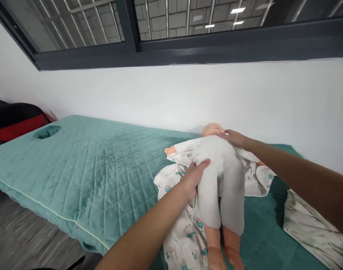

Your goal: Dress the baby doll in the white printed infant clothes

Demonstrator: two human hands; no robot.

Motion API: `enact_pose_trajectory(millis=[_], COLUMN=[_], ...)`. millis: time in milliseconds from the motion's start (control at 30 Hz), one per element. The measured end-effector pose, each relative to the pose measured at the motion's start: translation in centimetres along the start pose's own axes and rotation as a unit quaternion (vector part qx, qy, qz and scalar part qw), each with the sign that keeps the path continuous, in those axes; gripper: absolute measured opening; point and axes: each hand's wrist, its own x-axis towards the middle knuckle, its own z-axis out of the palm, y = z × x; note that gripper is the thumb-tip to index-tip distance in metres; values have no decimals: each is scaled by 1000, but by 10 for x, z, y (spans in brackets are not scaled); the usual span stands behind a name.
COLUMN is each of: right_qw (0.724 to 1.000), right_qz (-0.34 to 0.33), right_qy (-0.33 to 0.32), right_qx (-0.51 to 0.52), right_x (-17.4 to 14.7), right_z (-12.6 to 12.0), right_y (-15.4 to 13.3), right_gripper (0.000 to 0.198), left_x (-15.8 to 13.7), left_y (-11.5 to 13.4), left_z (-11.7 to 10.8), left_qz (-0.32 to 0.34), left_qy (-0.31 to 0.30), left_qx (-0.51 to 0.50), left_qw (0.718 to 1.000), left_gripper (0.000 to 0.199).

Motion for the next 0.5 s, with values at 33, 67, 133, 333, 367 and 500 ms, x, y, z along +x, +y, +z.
enact_pose_trajectory(millis=[33,67,133,333,367,500], right_qw=[1000,1000,1000,988,986,983], right_qz=[13,25,7,-116,-132,-155], right_qy=[5,5,-11,-87,-77,-53], right_qx=[5,5,16,58,67,81], right_x=[3,6,13,44,49,72], right_z=[1,4,15,84,98,147], right_y=[-11,-24,-56,-154,-167,-218], right_gripper=[76,75,73,68,69,68], left_x=[-3,-7,-13,-36,-40,-54], left_y=[9,18,36,74,78,93], left_z=[-6,-15,-41,-161,-181,-245], left_qz=[11,25,49,95,109,137], left_qy=[4,7,10,35,56,127], left_qx=[1,5,18,121,143,192], left_qw=[1000,1000,999,988,982,964], left_gripper=[82,79,73,57,56,53])
